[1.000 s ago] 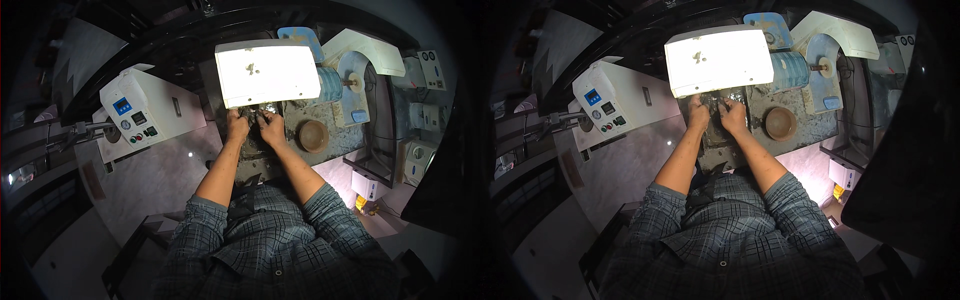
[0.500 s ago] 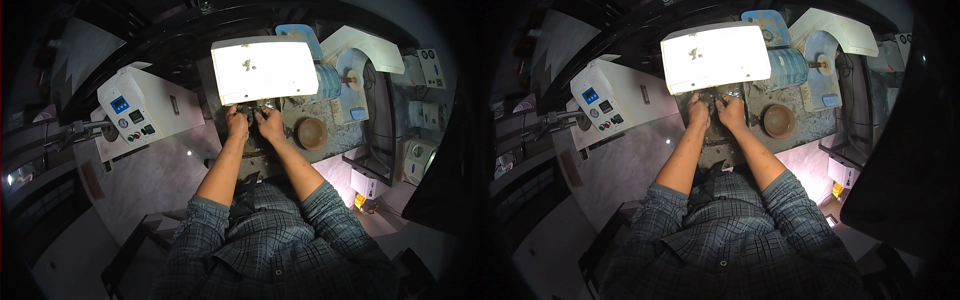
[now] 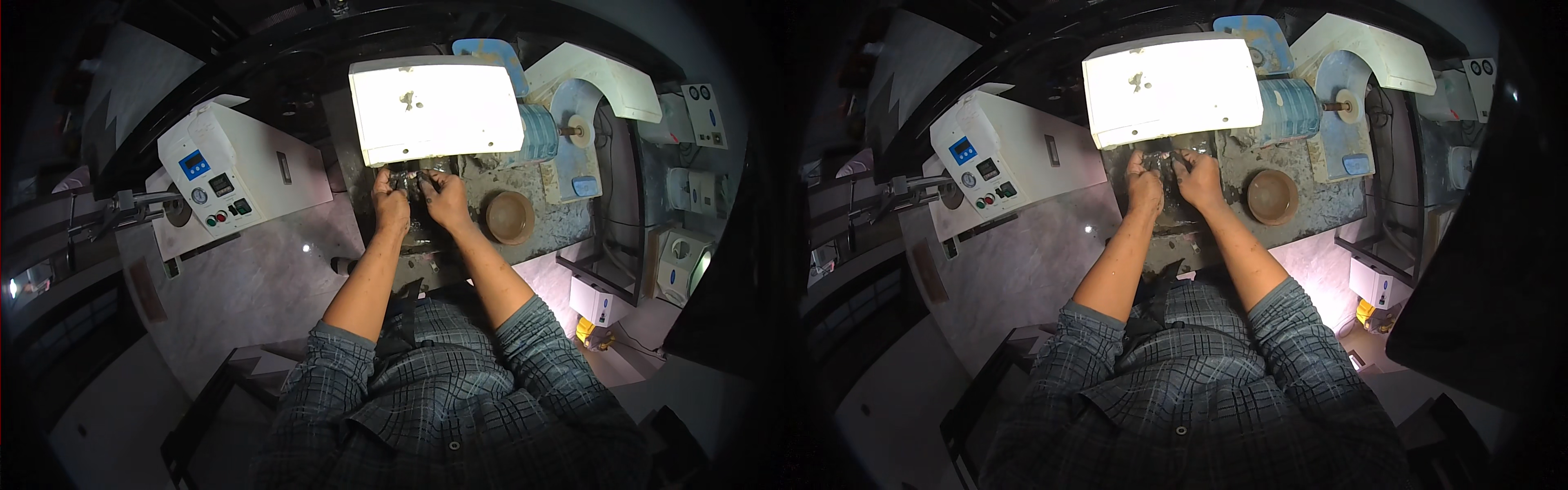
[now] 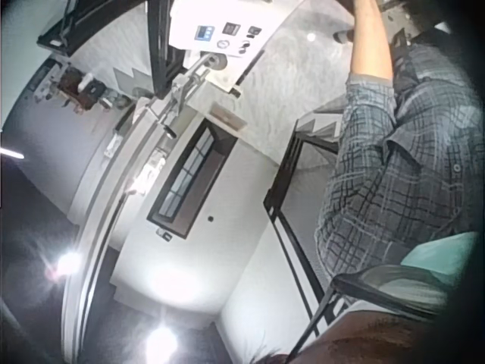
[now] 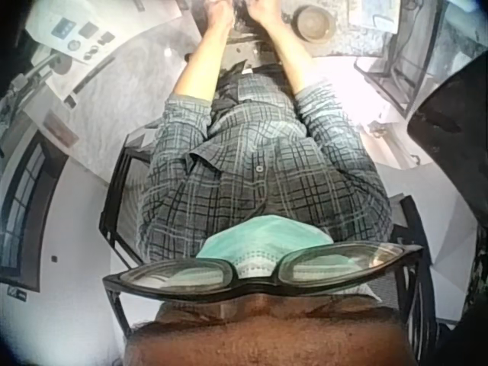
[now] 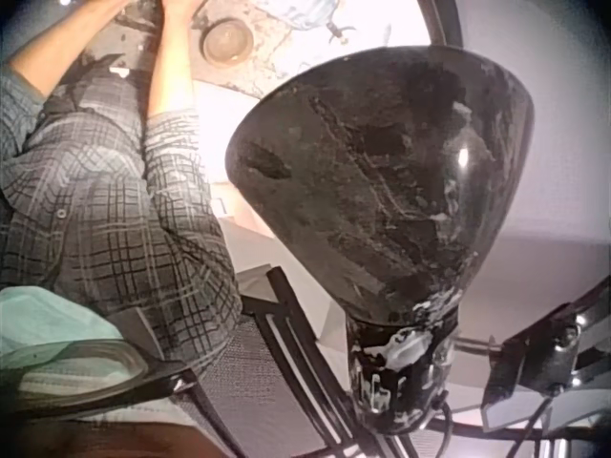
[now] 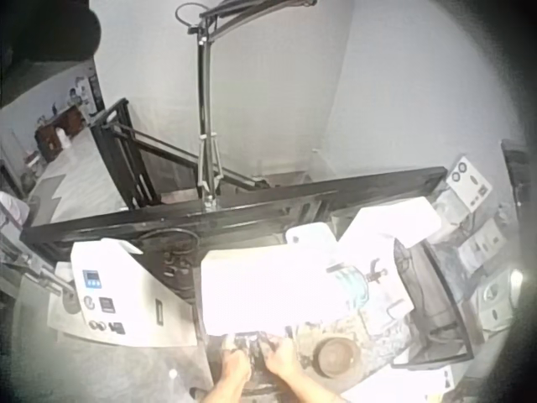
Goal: The person holds a dental prosthesis under a stream of water inside a laboratory bench, using their hands to clean and rub the surfaces of the item.
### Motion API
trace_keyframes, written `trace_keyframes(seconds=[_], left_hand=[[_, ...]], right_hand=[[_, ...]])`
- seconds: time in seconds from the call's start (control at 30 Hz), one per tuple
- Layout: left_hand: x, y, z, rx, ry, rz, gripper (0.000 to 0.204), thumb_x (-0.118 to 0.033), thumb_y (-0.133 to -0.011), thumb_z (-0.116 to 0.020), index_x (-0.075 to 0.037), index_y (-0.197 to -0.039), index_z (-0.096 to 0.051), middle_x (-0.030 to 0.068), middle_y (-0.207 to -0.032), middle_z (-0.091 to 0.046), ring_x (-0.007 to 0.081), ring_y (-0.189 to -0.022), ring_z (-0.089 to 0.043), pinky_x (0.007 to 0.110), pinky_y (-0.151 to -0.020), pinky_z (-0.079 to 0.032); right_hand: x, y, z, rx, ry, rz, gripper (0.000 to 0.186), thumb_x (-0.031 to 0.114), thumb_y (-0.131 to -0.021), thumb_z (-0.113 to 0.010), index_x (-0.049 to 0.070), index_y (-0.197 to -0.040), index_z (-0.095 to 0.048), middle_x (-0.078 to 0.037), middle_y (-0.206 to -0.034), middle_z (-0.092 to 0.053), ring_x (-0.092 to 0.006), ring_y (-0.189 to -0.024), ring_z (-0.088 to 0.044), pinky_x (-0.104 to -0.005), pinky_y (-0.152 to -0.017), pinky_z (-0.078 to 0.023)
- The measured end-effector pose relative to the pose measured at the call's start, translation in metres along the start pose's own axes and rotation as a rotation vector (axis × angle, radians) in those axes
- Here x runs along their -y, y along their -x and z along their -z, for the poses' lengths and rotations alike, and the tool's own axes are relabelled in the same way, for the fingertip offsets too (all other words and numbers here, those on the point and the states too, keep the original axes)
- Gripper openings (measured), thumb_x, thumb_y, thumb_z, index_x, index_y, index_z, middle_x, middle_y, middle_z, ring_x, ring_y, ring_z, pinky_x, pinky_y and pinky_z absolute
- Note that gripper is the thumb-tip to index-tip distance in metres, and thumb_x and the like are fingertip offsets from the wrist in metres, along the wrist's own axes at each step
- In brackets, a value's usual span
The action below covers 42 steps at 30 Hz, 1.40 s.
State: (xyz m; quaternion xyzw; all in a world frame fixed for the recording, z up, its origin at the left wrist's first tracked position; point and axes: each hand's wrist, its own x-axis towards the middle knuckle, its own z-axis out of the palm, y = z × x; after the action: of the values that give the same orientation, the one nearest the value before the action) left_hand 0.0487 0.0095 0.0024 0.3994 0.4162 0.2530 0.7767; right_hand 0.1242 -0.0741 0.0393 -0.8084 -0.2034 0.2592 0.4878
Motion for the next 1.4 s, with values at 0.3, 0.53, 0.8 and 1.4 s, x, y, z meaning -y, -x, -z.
trace_keyframes(seconds=[0.3, 0.53, 0.8, 1.4], left_hand=[[-0.005, 0.0, -0.008, -0.031, 0.061, 0.04, 0.031, 0.016, -0.068, -0.036, -0.005, -0.084, -0.052, 0.0035, -0.07, -0.058, 0.0089, -0.046, -0.048, 0.023, -0.038, -0.035], [-0.015, 0.001, -0.008, -0.003, 0.004, 0.106, 0.031, 0.015, -0.07, -0.036, -0.005, -0.085, -0.055, 0.0023, -0.067, -0.056, 0.009, -0.049, -0.048, 0.024, -0.039, -0.035], [-0.002, -0.028, 0.009, 0.109, -0.151, 0.041, 0.042, 0.016, -0.071, -0.037, 0.002, -0.105, -0.056, 0.0071, -0.087, -0.061, 0.0128, -0.072, -0.057, 0.025, -0.063, -0.046], [-0.023, -0.034, 0.009, 0.145, -0.328, 0.013, 0.052, 0.014, -0.071, -0.038, 0.005, -0.121, -0.051, 0.0108, -0.109, -0.06, 0.0163, -0.091, -0.057, 0.025, -0.078, -0.043]], right_hand=[[-0.007, -0.003, 0.002, -0.03, 0.081, 0.039, 0.017, 0.007, -0.08, -0.061, -0.004, -0.091, -0.068, -0.019, -0.081, -0.068, -0.0231, -0.074, -0.068, -0.0328, -0.07, -0.049], [0.0, -0.003, 0.004, -0.01, 0.125, -0.027, 0.019, 0.009, -0.078, -0.063, -0.002, -0.093, -0.068, -0.023, -0.085, -0.066, -0.0333, -0.082, -0.067, -0.0359, -0.074, -0.05], [-0.016, -0.003, -0.003, -0.037, 0.082, 0.015, 0.019, 0.009, -0.078, -0.065, -0.002, -0.092, -0.069, -0.022, -0.083, -0.067, -0.0314, -0.077, -0.067, -0.0355, -0.074, -0.05], [0.0, 0.004, -0.018, -0.098, 0.105, 0.063, 0.019, 0.01, -0.076, -0.067, 0.0, -0.092, -0.069, -0.023, -0.078, -0.065, -0.0357, -0.074, -0.066, -0.0377, -0.071, -0.051]])
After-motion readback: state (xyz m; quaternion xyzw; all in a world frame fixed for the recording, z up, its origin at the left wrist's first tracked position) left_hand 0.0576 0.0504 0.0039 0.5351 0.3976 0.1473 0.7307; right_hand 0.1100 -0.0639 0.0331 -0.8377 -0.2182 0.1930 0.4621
